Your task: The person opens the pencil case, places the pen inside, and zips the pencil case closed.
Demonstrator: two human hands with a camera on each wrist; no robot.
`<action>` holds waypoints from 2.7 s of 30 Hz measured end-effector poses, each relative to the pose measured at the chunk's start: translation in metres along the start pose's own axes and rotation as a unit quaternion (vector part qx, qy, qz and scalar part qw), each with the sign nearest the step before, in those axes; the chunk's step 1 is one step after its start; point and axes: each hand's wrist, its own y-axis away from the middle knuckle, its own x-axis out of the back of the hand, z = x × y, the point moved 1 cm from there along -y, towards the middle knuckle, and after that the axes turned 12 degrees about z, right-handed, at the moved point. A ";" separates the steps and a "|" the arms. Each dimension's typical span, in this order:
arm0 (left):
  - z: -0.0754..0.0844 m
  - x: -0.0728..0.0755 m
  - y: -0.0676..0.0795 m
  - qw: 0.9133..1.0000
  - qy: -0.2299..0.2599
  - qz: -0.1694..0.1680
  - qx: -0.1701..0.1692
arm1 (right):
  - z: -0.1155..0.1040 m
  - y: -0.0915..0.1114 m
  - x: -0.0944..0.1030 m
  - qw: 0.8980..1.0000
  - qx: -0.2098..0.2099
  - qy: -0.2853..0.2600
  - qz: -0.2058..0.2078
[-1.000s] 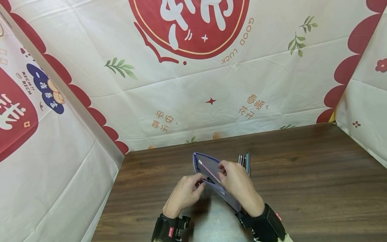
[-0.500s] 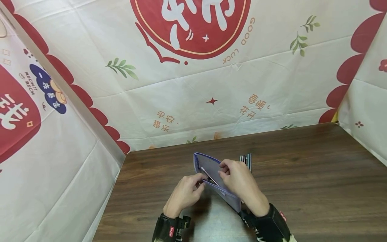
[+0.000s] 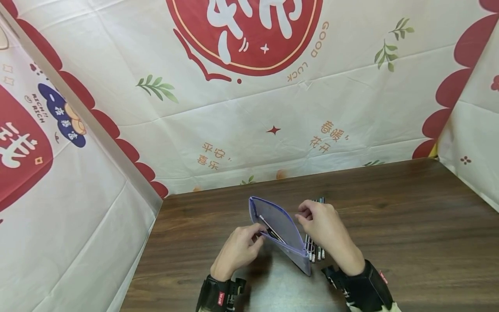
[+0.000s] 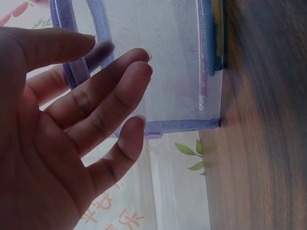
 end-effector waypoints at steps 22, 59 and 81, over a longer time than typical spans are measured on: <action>0.000 0.003 0.000 1.000 0.007 0.003 -0.019 | 0.049 -0.005 0.008 0.994 -0.069 0.043 -0.078; 0.000 0.026 -0.007 0.988 -0.069 -0.128 -0.048 | 0.073 0.000 -0.010 0.974 -0.118 0.044 -0.187; 0.000 0.031 -0.004 0.989 -0.055 -0.127 -0.052 | 0.097 -0.001 -0.027 0.958 -0.206 0.083 -0.180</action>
